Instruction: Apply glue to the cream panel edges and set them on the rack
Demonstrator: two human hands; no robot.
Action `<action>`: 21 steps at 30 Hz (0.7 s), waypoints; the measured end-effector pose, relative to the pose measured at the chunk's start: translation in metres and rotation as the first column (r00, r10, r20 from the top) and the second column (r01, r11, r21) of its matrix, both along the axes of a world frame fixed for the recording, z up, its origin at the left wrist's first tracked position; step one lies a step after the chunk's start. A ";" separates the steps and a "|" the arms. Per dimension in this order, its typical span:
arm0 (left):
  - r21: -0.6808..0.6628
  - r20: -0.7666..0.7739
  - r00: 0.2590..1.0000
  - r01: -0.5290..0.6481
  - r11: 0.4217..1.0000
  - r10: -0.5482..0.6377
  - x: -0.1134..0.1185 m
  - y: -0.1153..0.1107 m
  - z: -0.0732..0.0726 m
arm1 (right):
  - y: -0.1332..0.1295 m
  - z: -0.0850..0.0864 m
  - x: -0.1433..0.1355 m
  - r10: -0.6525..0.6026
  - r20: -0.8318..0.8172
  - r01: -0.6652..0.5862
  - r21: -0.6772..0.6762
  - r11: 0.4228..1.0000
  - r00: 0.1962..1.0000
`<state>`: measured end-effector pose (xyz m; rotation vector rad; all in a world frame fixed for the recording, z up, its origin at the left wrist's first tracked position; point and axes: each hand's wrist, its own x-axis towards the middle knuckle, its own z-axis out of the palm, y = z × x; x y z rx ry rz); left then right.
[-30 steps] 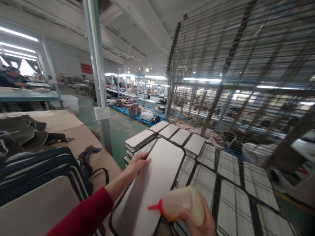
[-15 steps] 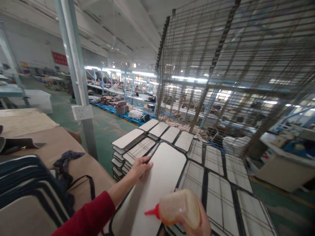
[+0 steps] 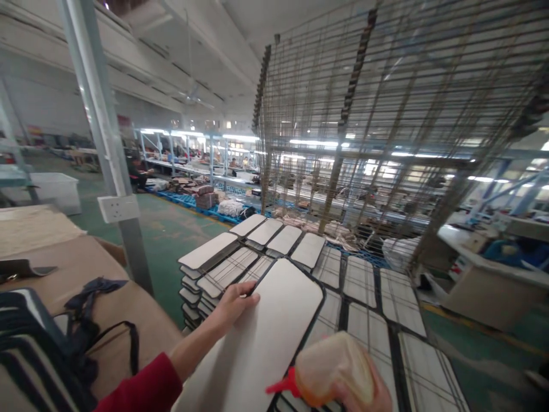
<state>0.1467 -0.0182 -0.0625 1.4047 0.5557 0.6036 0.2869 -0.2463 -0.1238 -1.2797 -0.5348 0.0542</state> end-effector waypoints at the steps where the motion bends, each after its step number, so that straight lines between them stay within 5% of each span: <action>1: 0.005 -0.009 1.000 -0.003 1.000 0.003 0.002 -0.002 0.002 | -0.006 0.002 0.005 -0.001 -0.023 0.001 0.015 1.000 1.000; 7: 0.025 -0.051 0.998 0.025 0.999 -0.023 0.019 -0.018 0.009 | -0.016 0.033 0.050 -0.086 -0.199 0.135 0.250 0.959 0.976; 12: 0.041 -0.049 0.995 0.089 0.995 -0.087 0.036 -0.033 0.009 | -0.021 0.052 0.063 -0.064 -0.100 0.094 0.339 0.936 0.993; 21: 0.002 -0.063 0.974 0.216 0.976 -0.215 0.057 -0.054 0.022 | -0.067 0.052 0.098 0.049 -0.036 -0.038 0.264 0.964 0.998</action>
